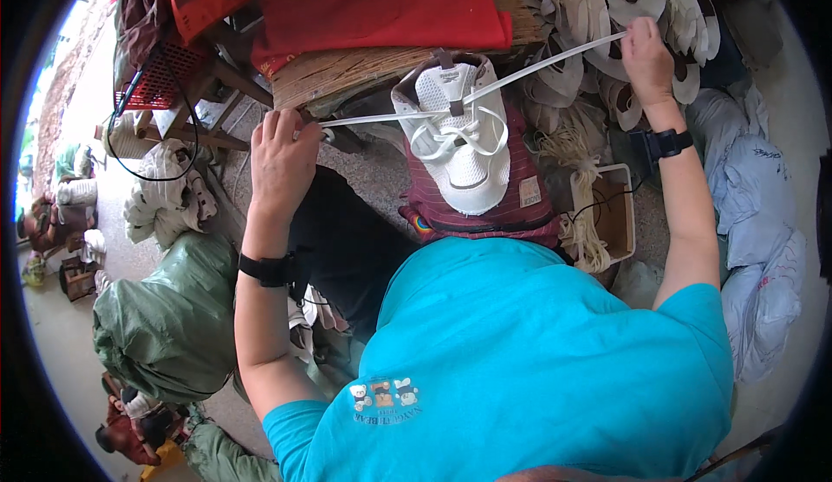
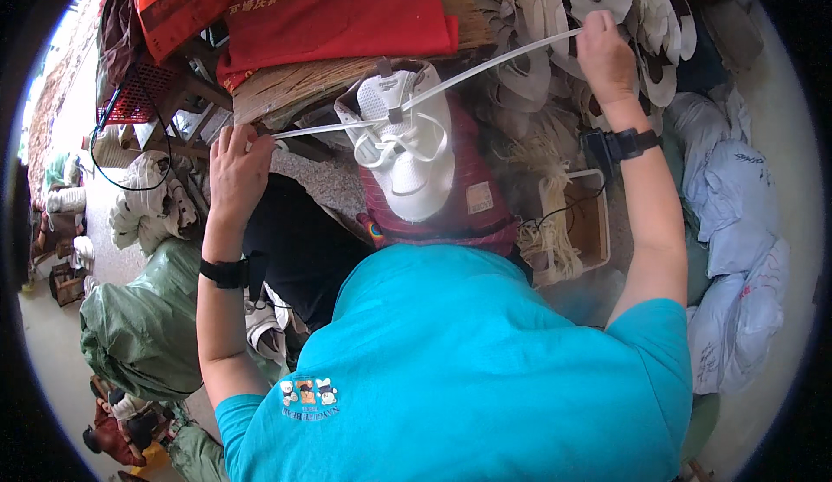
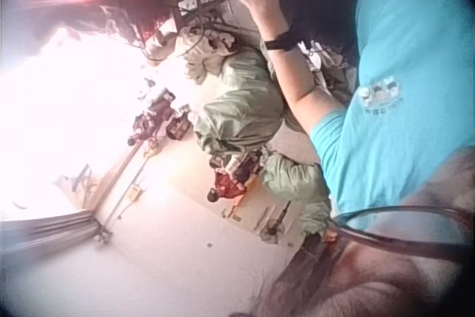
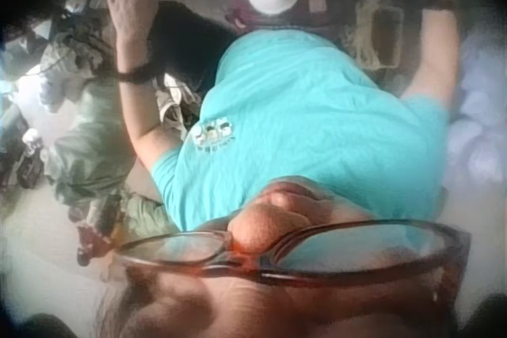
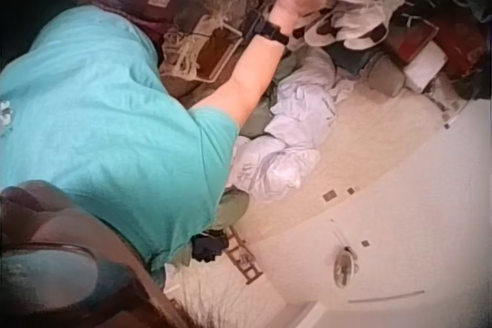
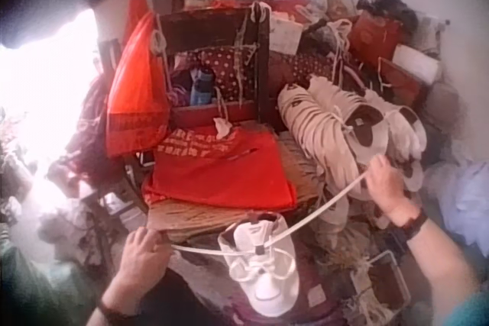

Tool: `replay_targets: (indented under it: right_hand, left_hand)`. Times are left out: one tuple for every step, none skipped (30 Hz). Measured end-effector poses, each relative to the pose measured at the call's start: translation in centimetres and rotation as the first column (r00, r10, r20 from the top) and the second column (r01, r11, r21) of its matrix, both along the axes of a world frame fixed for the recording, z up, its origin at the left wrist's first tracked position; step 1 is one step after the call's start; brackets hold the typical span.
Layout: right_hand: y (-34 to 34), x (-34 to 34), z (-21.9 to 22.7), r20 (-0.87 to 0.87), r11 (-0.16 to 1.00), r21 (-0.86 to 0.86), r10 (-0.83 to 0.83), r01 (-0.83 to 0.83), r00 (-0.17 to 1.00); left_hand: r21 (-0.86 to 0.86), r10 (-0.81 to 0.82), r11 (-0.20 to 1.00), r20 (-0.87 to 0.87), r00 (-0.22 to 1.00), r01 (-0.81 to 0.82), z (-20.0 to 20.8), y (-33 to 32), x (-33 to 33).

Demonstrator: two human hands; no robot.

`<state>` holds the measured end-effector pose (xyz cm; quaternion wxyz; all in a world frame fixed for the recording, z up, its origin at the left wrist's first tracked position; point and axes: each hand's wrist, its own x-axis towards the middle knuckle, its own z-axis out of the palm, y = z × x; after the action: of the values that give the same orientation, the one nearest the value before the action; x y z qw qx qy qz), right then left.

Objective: The person sits on the floor and laces white shoes one at a time. They thread laces through eyelets, pull them tight, and tie knots, then place the finished shoes into a green sack. The process repeats with another shoe.

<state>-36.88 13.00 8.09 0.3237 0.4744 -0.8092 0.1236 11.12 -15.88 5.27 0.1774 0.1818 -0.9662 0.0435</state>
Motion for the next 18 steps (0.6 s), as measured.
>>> replay_targets:
  right_hand:
    - [0.2,-0.6,0.2,-0.013,0.999,-0.001,-0.038,0.038,0.999]
    - [0.4,-1.5,0.4,-0.044,0.999,-0.025,-0.046,0.045,0.998]
    - [0.6,-2.6,0.6,-0.074,0.997,-0.051,-0.058,0.054,0.996]
    - [0.8,-3.7,0.8,-0.103,0.995,-0.078,-0.069,0.061,0.992]
    - [1.1,-4.7,0.9,-0.118,0.986,-0.057,-0.164,0.158,0.98]
    - [1.6,-6.0,0.9,0.126,0.979,-0.152,-0.115,0.134,0.985]
    - [1.9,-7.2,0.9,0.356,0.959,-0.249,-0.037,0.132,0.934]
    - [2.3,-8.0,1.1,0.553,0.928,-0.339,0.063,0.155,0.831]
    - [0.4,-5.6,2.1,0.74,0.675,-0.669,0.565,0.312,0.366]
    - [-0.5,-5.0,2.2,0.656,0.589,-0.725,0.748,0.356,0.101]
    - [-0.5,-4.6,2.6,0.487,0.498,-0.755,0.862,0.426,-0.143]
    - [-0.8,-4.2,2.5,0.251,0.418,-0.75,0.897,0.513,-0.364]
    - [-1.8,-3.7,1.9,0.287,0.424,-0.676,0.905,0.603,-0.315]
    - [-1.3,-3.4,2.6,0.224,0.586,-0.659,0.751,0.47,-0.621]
    - [-2.5,-1.8,1.7,0.182,0.632,-0.735,0.533,0.246,-0.826]
    - [-3.9,1.1,1.4,0.215,0.679,-0.723,0.395,0.126,-0.893]
    - [-5.0,4.1,1.4,0.258,0.702,-0.712,0.256,-0.004,-0.932]
    - [-5.5,8.0,2.1,0.34,0.796,-0.605,0.238,-0.018,-0.91]
  left_hand:
    - [-0.009,0.041,0.999,-0.005,0.999,-0.041,-0.3,0.3,0.0]
    - [-0.023,0.064,0.998,-0.032,0.997,-0.064,-0.5,0.6,-0.1]
    - [-0.038,0.084,0.996,-0.058,0.995,-0.086,-0.6,0.8,-0.3]
    - [-0.053,0.103,0.993,-0.084,0.991,-0.108,-0.7,1.0,-0.3]
    - [-0.034,0.11,0.993,-0.119,0.987,-0.115,-0.6,1.0,-0.2]
    - [-0.013,0.117,0.993,-0.159,0.98,-0.12,-0.7,0.9,0.1]
    - [0.008,0.123,0.992,-0.199,0.972,-0.124,-0.8,0.7,0.3]
    - [0.229,0.138,0.971,-0.3,0.944,-0.069,-1.5,0.3,0.1]
    - [0.43,0.186,0.903,-0.378,0.907,-0.006,-2.4,0.1,0.4]
    - [0.603,0.25,0.794,-0.442,0.861,0.079,-3.2,0.0,0.8]
    - [0.805,0.353,0.567,-0.431,0.831,0.177,-2.6,0.5,0.5]
    - [0.864,0.453,0.348,-0.495,0.741,0.364,-1.4,1.2,-0.2]
    - [0.826,0.566,0.121,-0.513,0.645,0.55,0.0,2.0,-1.1]
    - [0.687,0.675,-0.098,-0.486,0.555,0.72,0.8,2.3,-1.8]
    - [0.642,0.687,-0.12,-0.497,0.53,0.757,0.9,1.9,-1.9]
    - [0.59,0.686,-0.155,-0.513,0.516,0.793,0.4,1.2,-1.6]
    - [0.53,0.682,-0.197,-0.531,0.503,0.825,-0.5,0.3,-1.3]
    - [0.467,0.681,-0.235,-0.547,0.487,0.853,-1.1,-0.1,-1.0]
